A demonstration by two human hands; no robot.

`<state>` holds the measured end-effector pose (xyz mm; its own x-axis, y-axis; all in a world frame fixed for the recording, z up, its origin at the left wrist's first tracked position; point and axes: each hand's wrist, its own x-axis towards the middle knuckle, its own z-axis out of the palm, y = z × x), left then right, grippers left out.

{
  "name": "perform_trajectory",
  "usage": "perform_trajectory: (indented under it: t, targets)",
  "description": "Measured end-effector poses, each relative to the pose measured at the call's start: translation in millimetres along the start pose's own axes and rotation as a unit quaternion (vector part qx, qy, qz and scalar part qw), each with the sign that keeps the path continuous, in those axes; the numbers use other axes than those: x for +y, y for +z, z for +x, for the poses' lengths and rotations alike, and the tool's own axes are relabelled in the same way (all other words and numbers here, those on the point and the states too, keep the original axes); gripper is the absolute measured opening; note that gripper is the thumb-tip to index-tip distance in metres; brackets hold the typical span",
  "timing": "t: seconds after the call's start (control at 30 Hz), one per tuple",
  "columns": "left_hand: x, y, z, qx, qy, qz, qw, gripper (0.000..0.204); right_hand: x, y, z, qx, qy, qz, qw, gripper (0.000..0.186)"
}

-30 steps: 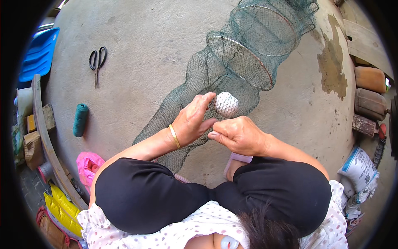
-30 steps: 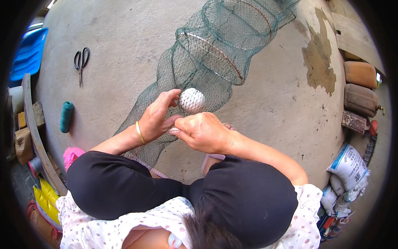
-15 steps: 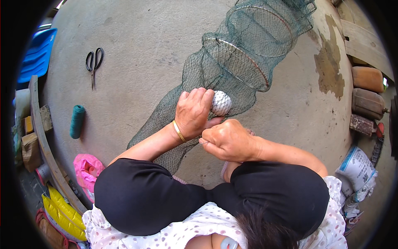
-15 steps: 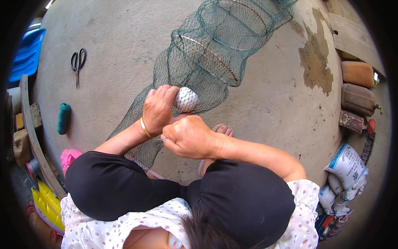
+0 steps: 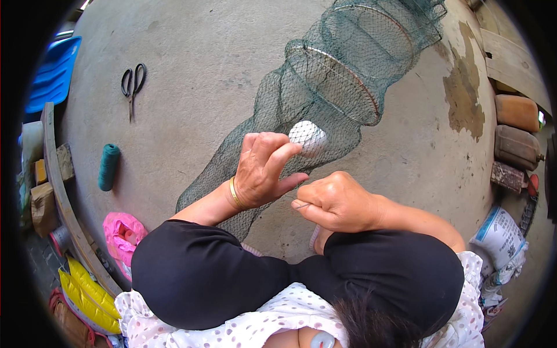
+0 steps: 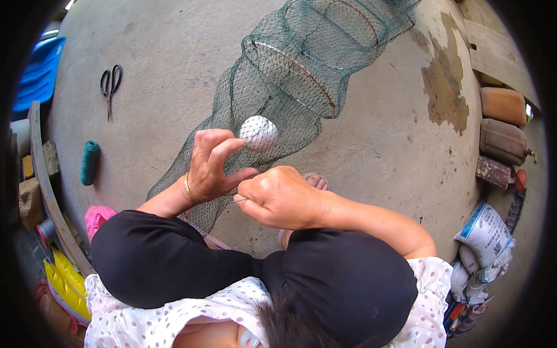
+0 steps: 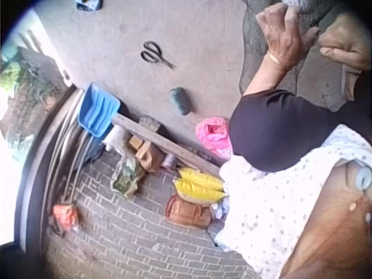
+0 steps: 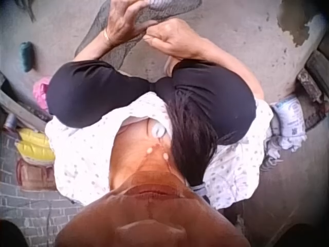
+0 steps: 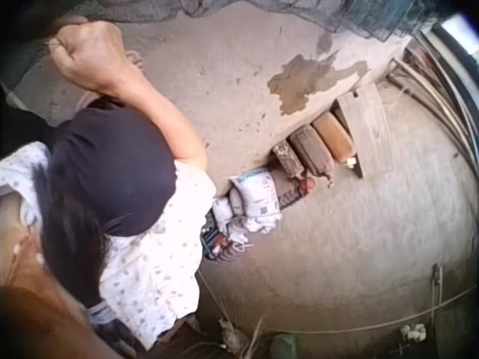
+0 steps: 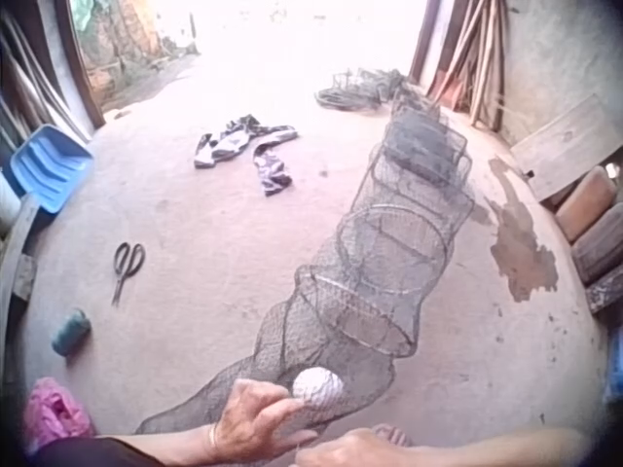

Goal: Repairing a green cylindrical fishing trap net using a needle and thread.

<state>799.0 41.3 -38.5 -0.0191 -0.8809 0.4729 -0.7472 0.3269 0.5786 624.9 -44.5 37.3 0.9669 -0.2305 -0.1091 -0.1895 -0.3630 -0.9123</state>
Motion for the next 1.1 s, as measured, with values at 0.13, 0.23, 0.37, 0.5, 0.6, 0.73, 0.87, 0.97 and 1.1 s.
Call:
perform_trajectory:
  t: [0.13,0.23,0.37,0.5,0.6,0.73,0.87,0.97,1.1]
  targets:
    - [-4.0,6.2,2.4,0.004,0.071,-0.056,0.996,0.033,-7.5,-11.5,1.6,-0.013,-0.011,0.016,1.000,0.029]
    - [-1.7,9.1,6.7,0.016,0.087,-0.089,0.992,0.026,-13.0,-20.9,-0.7,-0.022,0.015,-0.008,1.000,0.023]
    - [-2.1,3.6,3.7,0.019,0.033,-0.108,0.993,0.025,-35.2,-51.8,-5.8,-0.009,0.118,-0.026,0.993,0.010]
    - [-2.6,3.4,2.2,0.029,-0.019,-0.146,0.989,0.023,-23.0,-75.1,-27.2,0.137,0.138,-0.112,0.974,0.019]
    - [-2.1,2.9,3.5,0.029,-0.021,-0.144,0.989,0.022,-18.8,-75.7,-29.4,0.131,0.103,-0.093,0.982,0.022]
    - [-1.1,0.9,5.4,0.025,-0.023,-0.132,0.991,0.022,-12.9,-50.1,-20.8,0.112,0.112,-0.047,0.986,0.019]
    - [-1.8,1.1,7.3,0.040,-0.011,-0.129,0.991,0.021,-6.1,-35.1,-17.1,0.103,0.144,-0.076,0.981,0.014]
    - [-0.3,0.9,8.3,0.042,-0.005,-0.122,0.992,0.020,-2.5,-28.6,-15.9,0.090,0.092,-0.167,0.978,0.008]
    - [0.8,-0.2,9.1,0.042,0.009,-0.112,0.993,0.020,0.6,-22.0,-11.9,0.079,0.071,-0.213,0.971,0.009]
